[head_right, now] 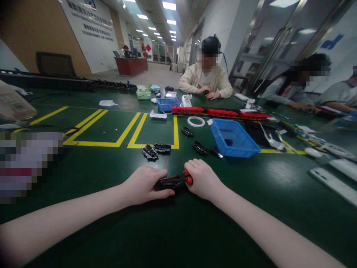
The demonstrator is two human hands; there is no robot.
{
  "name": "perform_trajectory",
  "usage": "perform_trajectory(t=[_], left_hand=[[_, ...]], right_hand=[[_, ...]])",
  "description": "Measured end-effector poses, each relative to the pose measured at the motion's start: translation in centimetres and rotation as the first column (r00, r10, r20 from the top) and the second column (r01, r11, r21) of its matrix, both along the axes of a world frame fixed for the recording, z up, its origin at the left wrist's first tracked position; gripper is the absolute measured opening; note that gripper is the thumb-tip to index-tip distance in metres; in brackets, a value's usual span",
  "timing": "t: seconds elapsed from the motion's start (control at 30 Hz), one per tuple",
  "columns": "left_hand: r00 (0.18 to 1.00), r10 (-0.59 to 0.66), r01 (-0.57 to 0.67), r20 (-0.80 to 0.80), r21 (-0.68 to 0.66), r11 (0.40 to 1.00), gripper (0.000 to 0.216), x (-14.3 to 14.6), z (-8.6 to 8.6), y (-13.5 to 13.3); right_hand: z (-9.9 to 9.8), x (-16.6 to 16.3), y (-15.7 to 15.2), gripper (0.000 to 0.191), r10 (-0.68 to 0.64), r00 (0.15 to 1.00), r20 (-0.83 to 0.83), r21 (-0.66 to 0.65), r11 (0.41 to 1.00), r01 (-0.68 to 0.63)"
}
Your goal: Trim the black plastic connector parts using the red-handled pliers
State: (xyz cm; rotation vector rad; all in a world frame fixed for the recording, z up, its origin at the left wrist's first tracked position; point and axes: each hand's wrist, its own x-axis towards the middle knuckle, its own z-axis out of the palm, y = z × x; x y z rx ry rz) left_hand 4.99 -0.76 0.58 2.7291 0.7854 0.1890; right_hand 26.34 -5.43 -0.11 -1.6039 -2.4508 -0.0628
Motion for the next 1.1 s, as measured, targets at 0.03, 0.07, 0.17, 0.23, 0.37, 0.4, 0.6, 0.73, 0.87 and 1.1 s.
perform_trajectory(t=[0.03, 0.07, 0.17, 0.23, 0.37, 0.4, 0.6, 0.73, 0.87, 1.1], left_hand=[[1.0, -0.006, 0.006, 0.0, 0.008, 1.0, 0.047, 0.04, 0.04, -0.03], [1.0, -0.012, 0.012, 0.002, 0.011, 1.0, 0.048, 0.06, 0.07, -0.05], [1.0, -0.027, 0.026, 0.013, 0.002, 1.0, 0.05, 0.07, 0.08, -0.06], [0.999, -0.033, 0.033, 0.019, -0.002, 0.999, 0.05, 0.01, 0.05, -0.05], [0.998, -0.056, 0.055, 0.027, 0.008, 0.998, 0.048, -0.15, -0.04, -0.06], [0.998, -0.06, 0.06, 0.027, 0.015, 0.998, 0.048, -0.17, -0.06, -0.06], [0.997, -0.065, 0.063, 0.035, 0.056, 0.996, 0.046, -0.17, -0.29, 0.06], [0.998, -0.057, 0.055, 0.031, 0.048, 0.997, 0.044, -0.19, -0.46, 0.24], [0.998, -0.061, 0.06, 0.005, 0.097, 0.993, 0.042, -0.25, -0.45, 0.44], [0.993, -0.114, 0.112, 0.021, 0.092, 0.989, 0.039, -0.38, -0.35, 0.6]], right_hand=[[0.0, 0.01, 0.01, 0.014, 0.001, 1.0, 0.0, 0.004, 1.0, -0.001], [0.01, 0.02, 0.01, 0.014, 0.003, 1.0, 0.0, 0.009, 1.0, -0.003], [0.04, 0.06, -0.02, 0.013, 0.007, 1.0, -0.001, 0.023, 1.0, -0.007], [0.04, 0.09, -0.05, 0.012, 0.009, 1.0, 0.0, 0.034, 0.999, -0.009], [-0.01, 0.13, -0.04, 0.012, 0.018, 1.0, 0.01, 0.052, 0.998, -0.018], [-0.01, 0.13, -0.02, 0.011, 0.021, 1.0, 0.015, 0.055, 0.998, -0.022], [0.12, 0.01, -0.01, 0.01, 0.037, 0.999, 0.037, 0.055, 0.998, -0.039], [0.21, 0.0, -0.03, 0.012, 0.036, 0.999, 0.041, 0.041, 0.998, -0.038], [0.17, 0.0, -0.01, 0.011, 0.035, 0.998, 0.046, 0.041, 0.998, -0.037], [0.13, 0.01, 0.08, 0.014, 0.047, 0.998, 0.042, 0.032, 0.998, -0.049]])
